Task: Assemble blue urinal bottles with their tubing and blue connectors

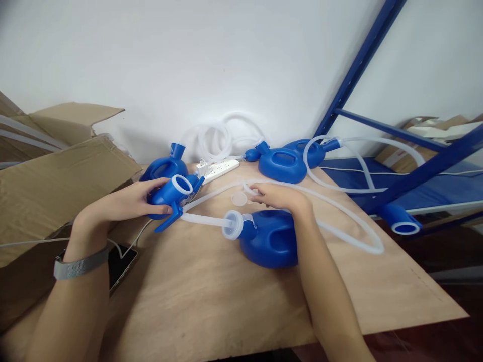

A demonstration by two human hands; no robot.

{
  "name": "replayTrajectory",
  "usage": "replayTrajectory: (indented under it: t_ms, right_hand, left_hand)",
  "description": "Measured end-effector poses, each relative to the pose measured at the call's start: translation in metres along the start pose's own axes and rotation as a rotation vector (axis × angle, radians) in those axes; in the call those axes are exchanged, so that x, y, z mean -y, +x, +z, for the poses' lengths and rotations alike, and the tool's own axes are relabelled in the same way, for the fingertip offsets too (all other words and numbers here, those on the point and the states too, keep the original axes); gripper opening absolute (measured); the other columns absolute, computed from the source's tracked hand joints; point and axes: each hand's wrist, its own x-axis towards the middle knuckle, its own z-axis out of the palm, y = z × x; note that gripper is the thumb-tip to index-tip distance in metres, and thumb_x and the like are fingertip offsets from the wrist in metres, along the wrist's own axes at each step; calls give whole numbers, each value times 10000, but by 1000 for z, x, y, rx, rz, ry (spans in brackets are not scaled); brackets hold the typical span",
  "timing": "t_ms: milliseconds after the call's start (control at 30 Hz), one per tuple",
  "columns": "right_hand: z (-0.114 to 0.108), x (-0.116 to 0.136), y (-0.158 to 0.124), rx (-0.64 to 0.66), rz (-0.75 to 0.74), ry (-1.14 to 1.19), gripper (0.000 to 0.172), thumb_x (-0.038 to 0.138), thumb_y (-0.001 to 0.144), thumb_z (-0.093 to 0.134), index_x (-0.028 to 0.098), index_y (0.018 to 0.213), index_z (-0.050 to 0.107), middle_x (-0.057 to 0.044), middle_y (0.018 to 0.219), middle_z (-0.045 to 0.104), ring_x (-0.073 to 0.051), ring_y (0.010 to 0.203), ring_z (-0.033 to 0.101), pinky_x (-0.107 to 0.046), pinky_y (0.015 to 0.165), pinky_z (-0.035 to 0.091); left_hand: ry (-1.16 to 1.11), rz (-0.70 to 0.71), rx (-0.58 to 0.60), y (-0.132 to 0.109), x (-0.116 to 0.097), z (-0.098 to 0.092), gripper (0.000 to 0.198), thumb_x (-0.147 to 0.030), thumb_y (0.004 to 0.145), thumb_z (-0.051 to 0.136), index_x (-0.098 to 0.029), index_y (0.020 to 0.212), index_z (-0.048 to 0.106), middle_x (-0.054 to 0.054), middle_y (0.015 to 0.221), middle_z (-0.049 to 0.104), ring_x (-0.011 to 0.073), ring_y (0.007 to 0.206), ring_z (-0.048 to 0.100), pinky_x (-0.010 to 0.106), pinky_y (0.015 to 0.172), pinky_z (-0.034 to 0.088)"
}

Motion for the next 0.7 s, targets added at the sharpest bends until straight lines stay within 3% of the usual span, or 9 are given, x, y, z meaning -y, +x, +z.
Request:
replayTrajectory:
  t_ms: [100, 167, 267, 333, 467, 533, 633, 700]
  right_hand:
    - [1, -29, 6, 5, 131, -32, 647, 570, 945, 554, 266, 1516, 535, -97, 1217, 749, -261, 864, 728, -371, 807, 591]
    - [1, -46, 8, -14, 143, -53, 693, 557, 932, 569, 302, 1570, 475, -84, 1447, 660, -309, 1059, 734, -414, 948, 581]
    - [1, -59, 12, 17, 86, -155, 691, 548, 940, 560, 314, 1584, 468, -44, 1638, 481, -361, 1425, 538, -466, 1183, 435]
    - [0, -59, 16, 50, 91, -230, 697, 553, 929, 589, 317, 1577, 486, -55, 1652, 459, -392, 1497, 446, -526, 1243, 340]
    - [1, -44, 29, 53, 175, -413, 678, 503, 919, 653, 321, 1558, 517, -115, 1679, 403, -456, 1543, 338, -607, 1229, 304]
    - [2, -36, 37, 46, 133, -521, 645, 461, 931, 656, 308, 1546, 533, -134, 1686, 379, -444, 1564, 295, -609, 1233, 278]
    - [4, -27, 50, 85, -15, -587, 520, 405, 932, 662, 279, 1436, 646, -145, 1533, 576, -396, 1454, 484, -526, 1178, 374]
    - [4, -23, 57, 119, -68, -575, 437, 321, 902, 684, 260, 1334, 713, -117, 1301, 736, -337, 1228, 671, -413, 1034, 493]
  left_hand:
    - [-7, -6, 30, 0, 0, 0, 790, -664, 771, 712, -203, 1405, 611, 104, 1346, 707, 344, 1170, 669, 388, 953, 544]
    - [-3, -14, 50, 0, -1, 0, 783, -657, 769, 711, -195, 1395, 620, 108, 1308, 724, 338, 1127, 688, 380, 920, 550]
    - [-7, -13, 59, 1, -4, 1, 758, -644, 768, 712, -199, 1377, 633, 103, 1282, 735, 331, 1106, 698, 368, 895, 554]
    - [-13, -8, 62, 1, -5, 1, 740, -633, 774, 709, -200, 1368, 636, 102, 1288, 734, 333, 1121, 693, 365, 896, 552]
    - [-8, -5, 75, 2, -5, 1, 719, -627, 782, 706, -192, 1350, 639, 104, 1282, 733, 337, 1129, 688, 363, 897, 545]
    - [-9, -1, 81, 2, -5, 2, 742, -625, 780, 710, -185, 1370, 616, 110, 1305, 719, 340, 1150, 677, 367, 920, 536]
    - [-29, 0, 80, 3, -6, 3, 762, -626, 771, 714, -191, 1384, 587, 111, 1330, 698, 344, 1180, 661, 376, 941, 527]
    - [-46, 11, 59, 3, -8, 4, 753, -632, 758, 720, -204, 1362, 578, 104, 1310, 698, 343, 1170, 661, 381, 933, 528]
